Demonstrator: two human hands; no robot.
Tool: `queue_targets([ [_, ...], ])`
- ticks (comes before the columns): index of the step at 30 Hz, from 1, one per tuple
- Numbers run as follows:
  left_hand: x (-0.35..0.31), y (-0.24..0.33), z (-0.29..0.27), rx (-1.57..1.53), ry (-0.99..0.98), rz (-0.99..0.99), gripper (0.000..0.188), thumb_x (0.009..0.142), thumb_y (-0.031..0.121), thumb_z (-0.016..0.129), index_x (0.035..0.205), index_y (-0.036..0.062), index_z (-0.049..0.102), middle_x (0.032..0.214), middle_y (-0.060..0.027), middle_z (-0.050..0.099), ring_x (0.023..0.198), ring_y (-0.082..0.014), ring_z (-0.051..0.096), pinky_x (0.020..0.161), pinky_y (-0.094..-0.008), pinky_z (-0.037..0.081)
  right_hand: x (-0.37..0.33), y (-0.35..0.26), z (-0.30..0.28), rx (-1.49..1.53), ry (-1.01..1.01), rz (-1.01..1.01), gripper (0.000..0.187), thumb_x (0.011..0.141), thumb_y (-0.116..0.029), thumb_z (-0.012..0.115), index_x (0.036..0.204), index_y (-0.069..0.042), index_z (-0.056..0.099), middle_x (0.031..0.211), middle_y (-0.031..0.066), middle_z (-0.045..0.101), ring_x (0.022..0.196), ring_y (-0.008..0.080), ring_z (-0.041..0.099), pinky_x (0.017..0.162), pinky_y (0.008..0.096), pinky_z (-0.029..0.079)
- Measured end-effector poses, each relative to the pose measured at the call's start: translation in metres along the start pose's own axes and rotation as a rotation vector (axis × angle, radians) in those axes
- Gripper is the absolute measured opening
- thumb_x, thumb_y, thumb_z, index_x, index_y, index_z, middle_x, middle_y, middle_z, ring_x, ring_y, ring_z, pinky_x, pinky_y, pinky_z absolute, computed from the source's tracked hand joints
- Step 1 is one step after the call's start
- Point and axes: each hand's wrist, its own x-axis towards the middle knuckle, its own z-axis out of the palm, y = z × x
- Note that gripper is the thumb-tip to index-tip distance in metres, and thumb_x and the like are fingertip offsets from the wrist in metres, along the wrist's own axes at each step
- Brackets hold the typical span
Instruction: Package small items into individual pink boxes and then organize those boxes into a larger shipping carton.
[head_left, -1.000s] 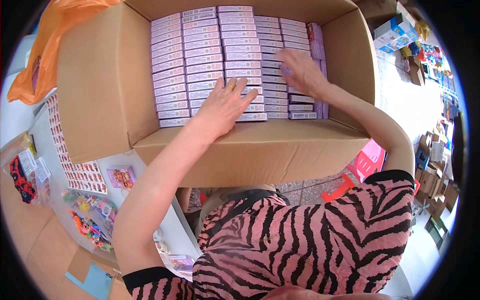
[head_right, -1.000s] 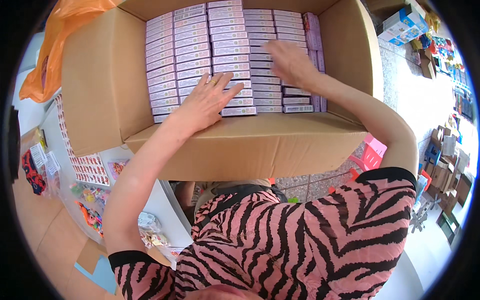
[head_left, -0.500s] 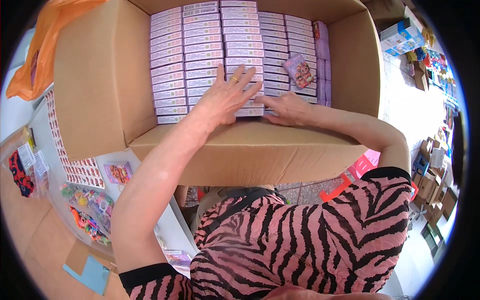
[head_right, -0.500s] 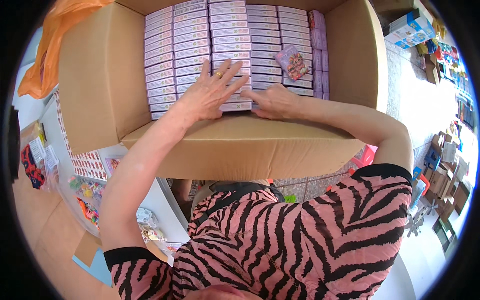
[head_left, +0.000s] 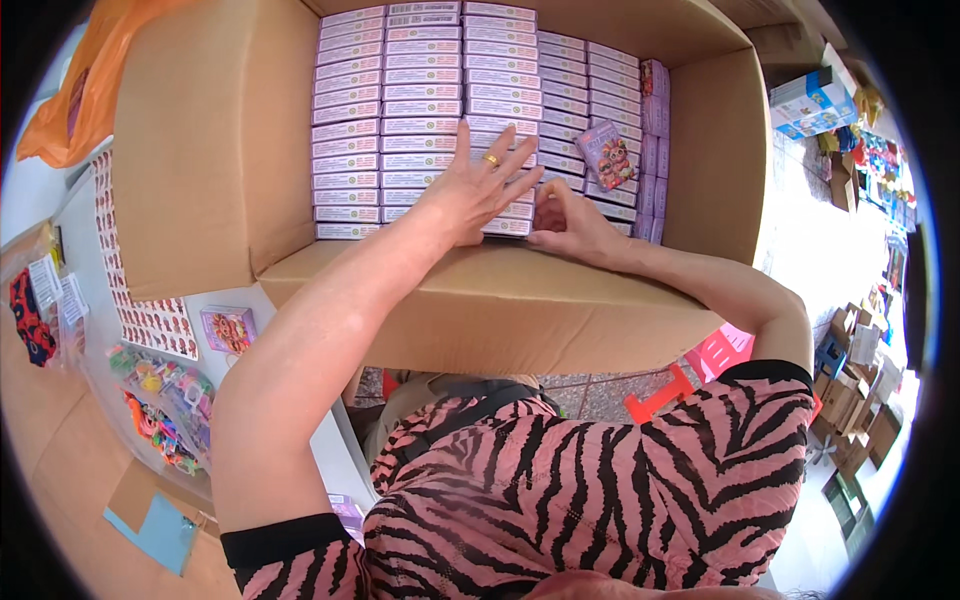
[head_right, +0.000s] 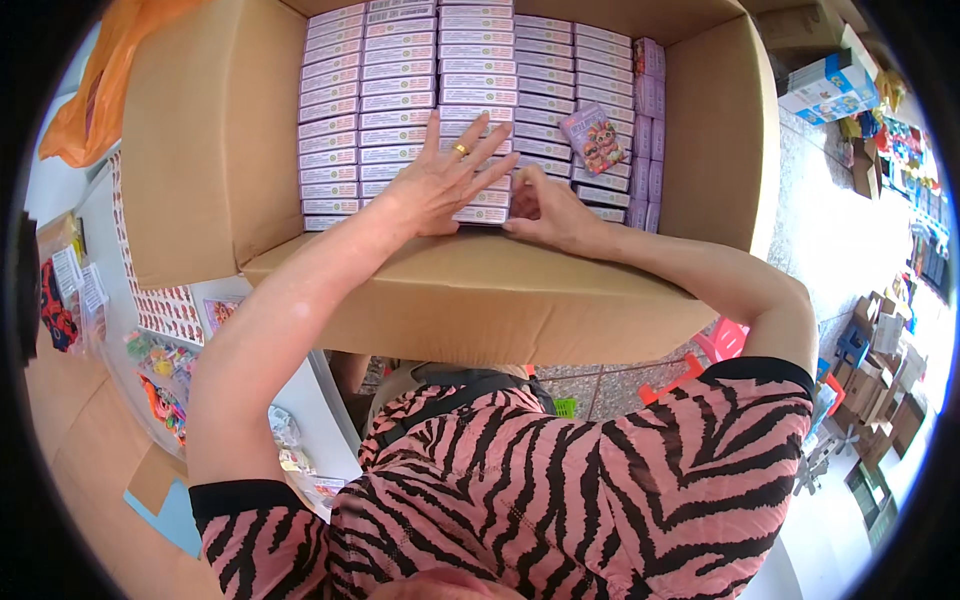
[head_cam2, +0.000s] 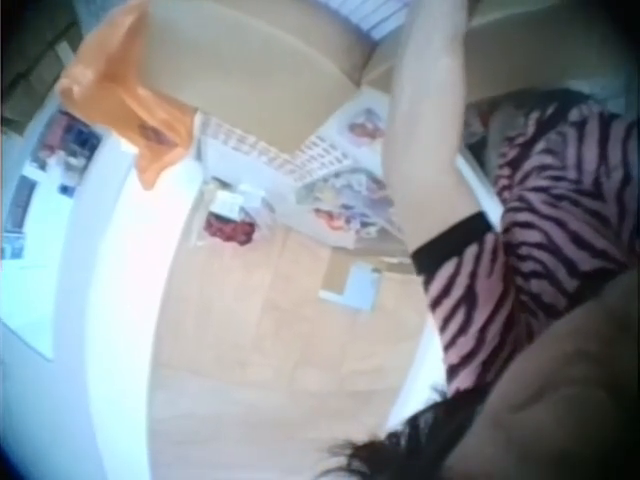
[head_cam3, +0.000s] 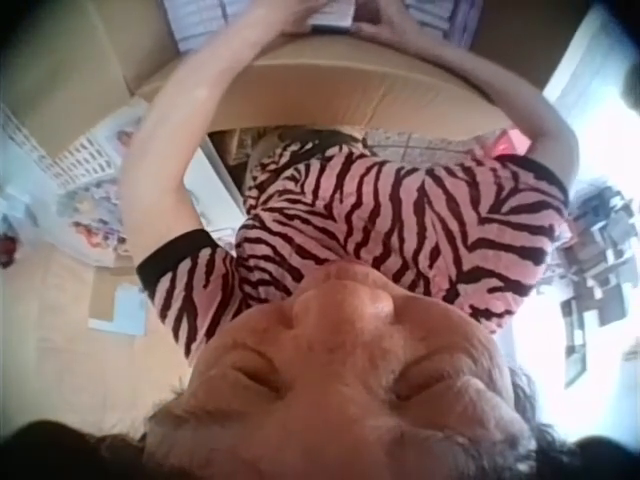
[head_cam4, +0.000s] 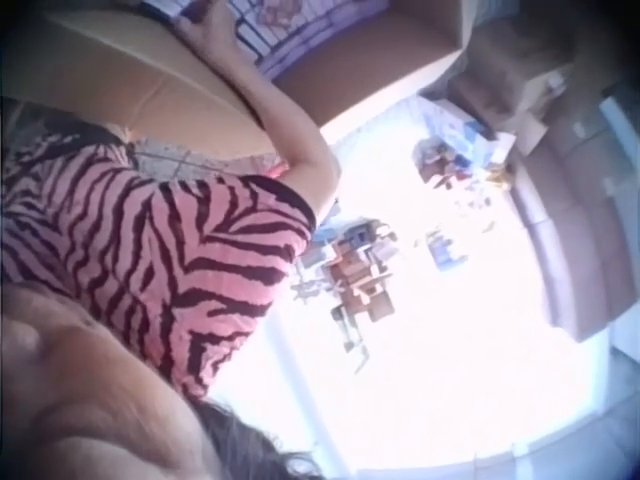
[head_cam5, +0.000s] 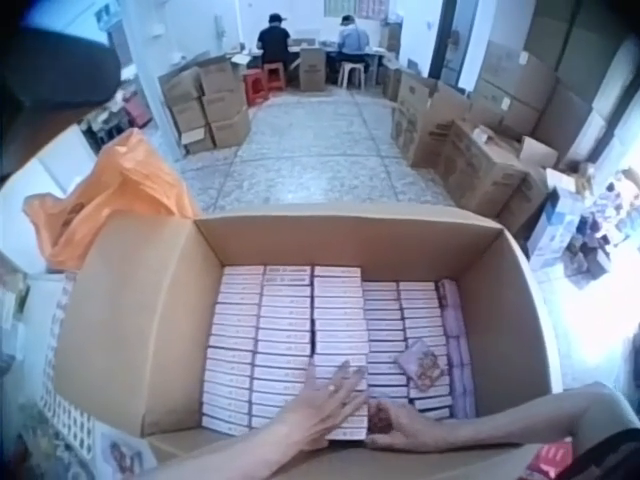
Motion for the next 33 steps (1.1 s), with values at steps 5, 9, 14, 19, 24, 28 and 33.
queue_targets([
  [5,-0.003,0.006,0.004,0.052,0.047,-0.011,0.085,0.071,0.039,0.067,0.143,0.0180,0.027,0.150,-0.0078,0.016,0.137,-0.0305,0.019,0.097,-0.0663,0.028,0.006,0.003,-0.003,-0.113,-0.034,0.405,0.058,0.076,-0.023,0.072,0.115,0.000,0.037,0.098,0.0136,0.059,0.088,0.0167,0.057,0.075,0.0278,0.046],
  [9,-0.003,0.006,0.012,0.036,0.092,-0.009,0.079,0.074,0.035,0.064,0.142,0.0184,0.027,0.151,-0.0075,0.014,0.137,-0.0310,0.020,0.096,-0.0677,0.028,0.014,0.003,0.002,0.105,-0.055,0.601,0.066,0.070,-0.026,0.074,0.118,0.007,0.043,0.102,0.0151,0.056,0.094,0.0210,0.056,0.085,0.0326,0.044],
  [14,-0.005,0.005,0.011,0.023,0.084,0.002,0.077,0.077,0.034,0.063,0.143,0.0194,0.026,0.151,-0.0077,0.013,0.136,-0.0315,0.021,0.095,-0.0675,0.030,0.017,-0.002,0.013,0.689,-0.038,0.676,0.068,0.074,-0.017,0.070,0.127,0.005,0.033,0.103,0.0117,0.057,0.097,0.0193,0.055,0.087,0.0324,0.043],
  [19,-0.002,0.000,0.011,0.057,0.106,0.009,0.094,0.063,0.040,0.073,0.142,0.0192,0.027,0.150,-0.0101,0.016,0.134,-0.0335,0.023,0.091,-0.0624,0.039,0.018,0.002,0.014,0.751,0.005,0.694,0.078,0.075,-0.011,0.068,0.136,0.003,0.021,0.108,0.0117,0.057,0.100,0.0187,0.055,0.090,0.0308,0.043],
  [24,-0.002,0.001,0.023,0.084,0.170,-0.032,0.096,0.062,0.042,0.074,0.142,0.0196,0.026,0.149,-0.0107,0.016,0.134,-0.0338,0.023,0.092,-0.0619,0.038,0.015,-0.014,-0.010,0.441,-0.116,0.682,0.063,0.079,-0.014,0.067,0.129,0.002,0.033,0.097,0.0077,0.061,0.090,0.0149,0.059,0.083,0.0280,0.047],
  [28,-0.004,0.000,0.023,0.076,0.178,-0.064,0.097,0.063,0.044,0.074,0.143,0.0195,0.026,0.149,-0.0111,0.016,0.134,-0.0336,0.023,0.093,-0.0610,0.038,0.011,-0.018,-0.058,-0.418,0.114,0.247,0.052,0.082,-0.018,0.064,0.124,0.001,0.039,0.100,0.0126,0.061,0.092,0.0190,0.060,0.073,0.0308,0.049],
  [33,-0.003,-0.002,0.020,0.097,0.125,-0.056,0.102,0.062,0.052,0.074,0.144,0.0202,0.022,0.149,-0.0110,0.016,0.133,-0.0332,0.024,0.094,-0.0597,0.038,0.003,0.021,-0.086,-0.939,0.434,0.003,0.060,0.077,-0.019,0.067,0.125,0.001,0.038,0.111,0.0208,0.052,0.097,0.0295,0.058,0.080,0.0363,0.048],
])
